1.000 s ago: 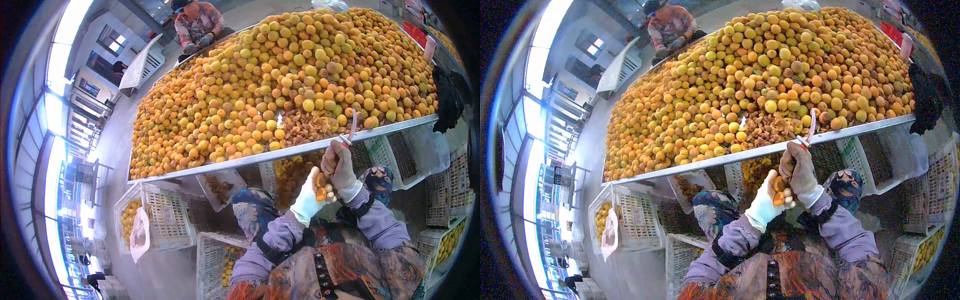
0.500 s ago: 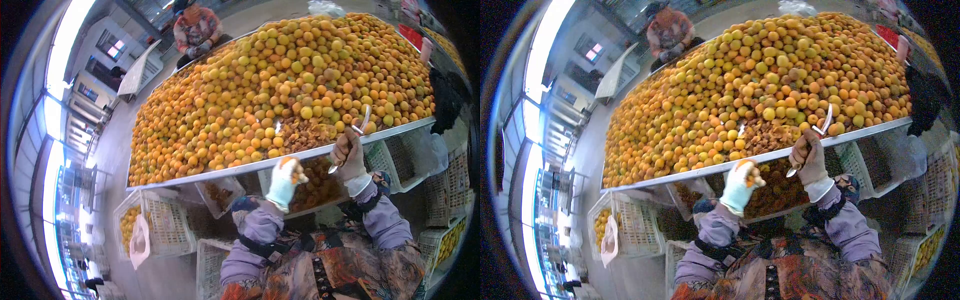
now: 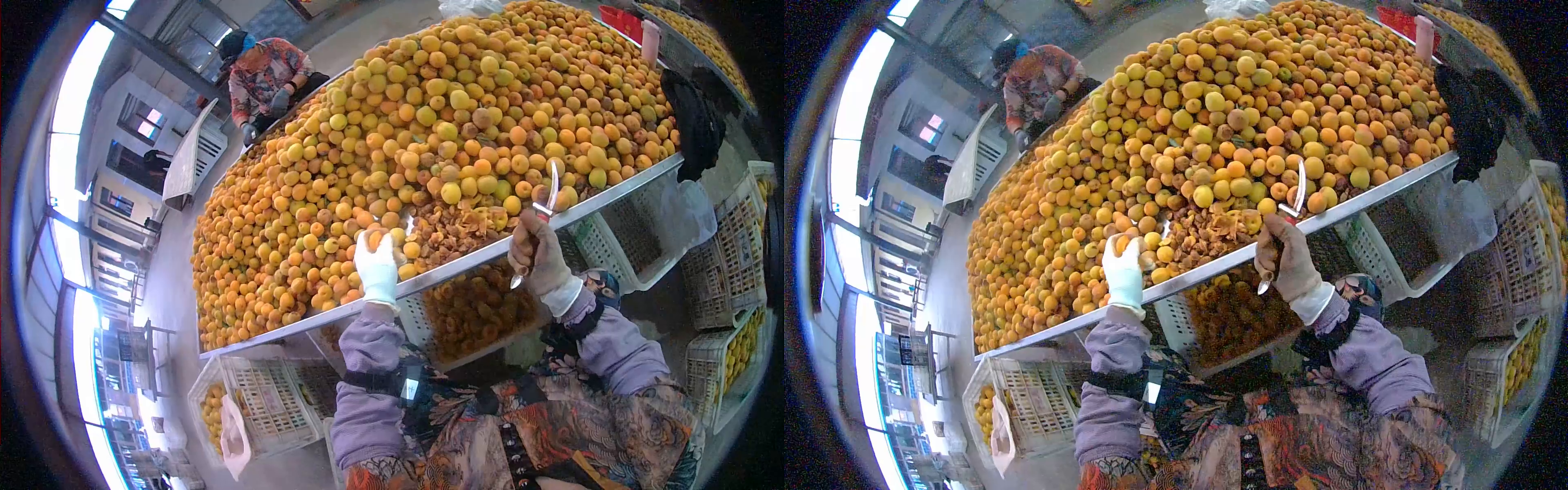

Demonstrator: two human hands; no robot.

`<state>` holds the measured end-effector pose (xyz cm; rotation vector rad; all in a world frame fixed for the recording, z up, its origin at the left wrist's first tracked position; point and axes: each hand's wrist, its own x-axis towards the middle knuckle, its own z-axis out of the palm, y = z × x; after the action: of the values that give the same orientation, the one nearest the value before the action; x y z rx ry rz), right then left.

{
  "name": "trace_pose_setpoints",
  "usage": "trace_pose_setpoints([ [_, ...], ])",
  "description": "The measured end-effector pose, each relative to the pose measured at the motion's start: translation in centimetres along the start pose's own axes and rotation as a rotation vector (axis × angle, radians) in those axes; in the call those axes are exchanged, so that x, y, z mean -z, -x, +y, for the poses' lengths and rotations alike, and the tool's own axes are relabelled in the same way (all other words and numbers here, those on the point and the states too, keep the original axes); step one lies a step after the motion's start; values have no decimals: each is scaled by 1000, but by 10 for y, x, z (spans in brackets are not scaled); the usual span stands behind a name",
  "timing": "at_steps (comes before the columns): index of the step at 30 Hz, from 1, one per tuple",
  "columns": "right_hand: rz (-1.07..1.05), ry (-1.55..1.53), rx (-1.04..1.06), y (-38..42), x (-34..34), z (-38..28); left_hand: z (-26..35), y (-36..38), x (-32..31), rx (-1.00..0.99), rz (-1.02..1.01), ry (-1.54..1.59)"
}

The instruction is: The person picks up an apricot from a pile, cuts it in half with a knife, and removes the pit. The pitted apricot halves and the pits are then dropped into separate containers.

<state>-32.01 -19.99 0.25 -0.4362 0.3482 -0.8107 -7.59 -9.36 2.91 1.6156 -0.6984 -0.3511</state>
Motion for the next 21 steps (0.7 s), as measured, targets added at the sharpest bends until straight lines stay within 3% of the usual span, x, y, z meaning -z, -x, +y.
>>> trace_pose_setpoints([
  [3, 18, 110, 1, 3, -2, -2, 1, 24, -1, -25, -28, -2],
  [6, -8, 173, -52, 7, -2, -3, 31, 66, -3, 265, -365, -78],
  [8, 21, 194, -38, 12, -11, -6, 19, 75, 0, -55, -552, -281],
  [10, 51, 218, -20, 13, -11, -5, 20, 72, -1, 49, -558, -225],
  [14, 32, 279, -104, 15, -10, -2, -3, 14, 6, -119, -225, -292],
  [16, 61, 320, -158, 15, -15, -4, -21, -23, 6, -182, -114, -485],
  [18, 30, 475, -288, 15, -20, -6, -31, -50, -1, -210, -55, -901],
  [19, 0, 568, -289, 15, -22, -6, -31, -58, -7, -214, -62, -899],
  [21, -23, 601, -279, 13, -20, 1, -32, -71, -20, 8, -131, -1325],
])
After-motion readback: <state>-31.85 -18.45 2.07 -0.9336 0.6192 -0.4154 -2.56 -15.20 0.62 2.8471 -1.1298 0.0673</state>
